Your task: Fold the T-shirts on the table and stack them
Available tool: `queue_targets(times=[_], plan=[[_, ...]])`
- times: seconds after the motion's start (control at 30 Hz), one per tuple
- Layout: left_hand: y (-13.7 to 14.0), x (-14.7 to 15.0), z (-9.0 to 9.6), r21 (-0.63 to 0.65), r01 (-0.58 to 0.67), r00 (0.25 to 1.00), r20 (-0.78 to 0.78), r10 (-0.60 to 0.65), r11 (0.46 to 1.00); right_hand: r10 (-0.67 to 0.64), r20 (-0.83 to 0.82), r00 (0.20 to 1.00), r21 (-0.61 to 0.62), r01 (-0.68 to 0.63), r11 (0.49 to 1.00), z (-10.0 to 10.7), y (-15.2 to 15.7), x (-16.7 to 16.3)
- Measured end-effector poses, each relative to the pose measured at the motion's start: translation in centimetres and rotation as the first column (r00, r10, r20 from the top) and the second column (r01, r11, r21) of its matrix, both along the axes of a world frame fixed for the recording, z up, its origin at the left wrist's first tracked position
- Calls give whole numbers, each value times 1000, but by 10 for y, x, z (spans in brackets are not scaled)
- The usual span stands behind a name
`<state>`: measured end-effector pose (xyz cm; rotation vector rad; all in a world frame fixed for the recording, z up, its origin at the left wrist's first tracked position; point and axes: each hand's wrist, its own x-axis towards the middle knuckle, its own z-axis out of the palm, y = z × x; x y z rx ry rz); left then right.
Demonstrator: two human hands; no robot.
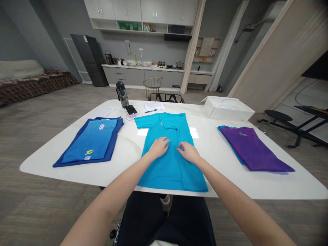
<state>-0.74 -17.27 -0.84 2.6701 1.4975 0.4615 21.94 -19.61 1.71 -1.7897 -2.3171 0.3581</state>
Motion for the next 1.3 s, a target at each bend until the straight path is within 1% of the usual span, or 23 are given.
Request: queue_targets(times=[0.1,0.17,0.23,0.3,0.37,0.5,0.63,0.73,0.83,0.9,0.93,1.03,1.1,1.17,1.23,1.3], plan=[[9,-6,-9,40,-117,993,-15,118,992,12,44,999,53,-15,998,-4,23,-4],[19,-9,-16,32,-168,985,-20,169,985,29,92,995,62,-34,997,-8,43,-8],[32,-12,-21,7,-179,984,-20,180,984,26,124,992,86,-37,996,-12,66,-12],[49,-13,-24,-6,-169,986,-11,169,986,3,125,992,141,-21,990,-17,90,-15],[71,-11,-23,-2,-161,987,2,161,987,-16,110,994,175,-4,984,-22,114,-18],[125,-3,-17,3,-176,984,21,175,984,-26,106,994,135,12,991,-27,161,-20],[185,3,-10,-16,-269,961,68,269,963,-44,140,989,135,25,991,-25,212,-19],[226,3,-5,-38,-360,929,83,362,932,-131,152,980,167,105,980,-21,257,-11],[256,2,-5,-101,-411,908,46,417,906,-286,122,950,205,258,944,-21,299,2],[269,1,-7,-122,-417,906,29,423,901,-377,113,919,197,351,915,-24,320,11],[273,1,-9,-123,-417,906,30,423,901,-399,118,910,182,375,909,-26,329,16],[281,1,-12,-112,-407,906,74,416,906,-375,132,918,153,355,922,-32,344,27],[284,-1,-11,-104,-405,903,111,416,908,-366,115,924,190,341,921,-35,347,32],[285,-5,-10,-105,-409,899,122,420,907,-390,85,917,232,362,903,-37,347,35],[285,-15,-9,-104,-426,896,87,434,899,-409,72,910,259,379,888,-36,346,32],[283,-32,-7,-67,-455,890,8,456,888,-399,63,915,302,364,881,-33,345,20]])
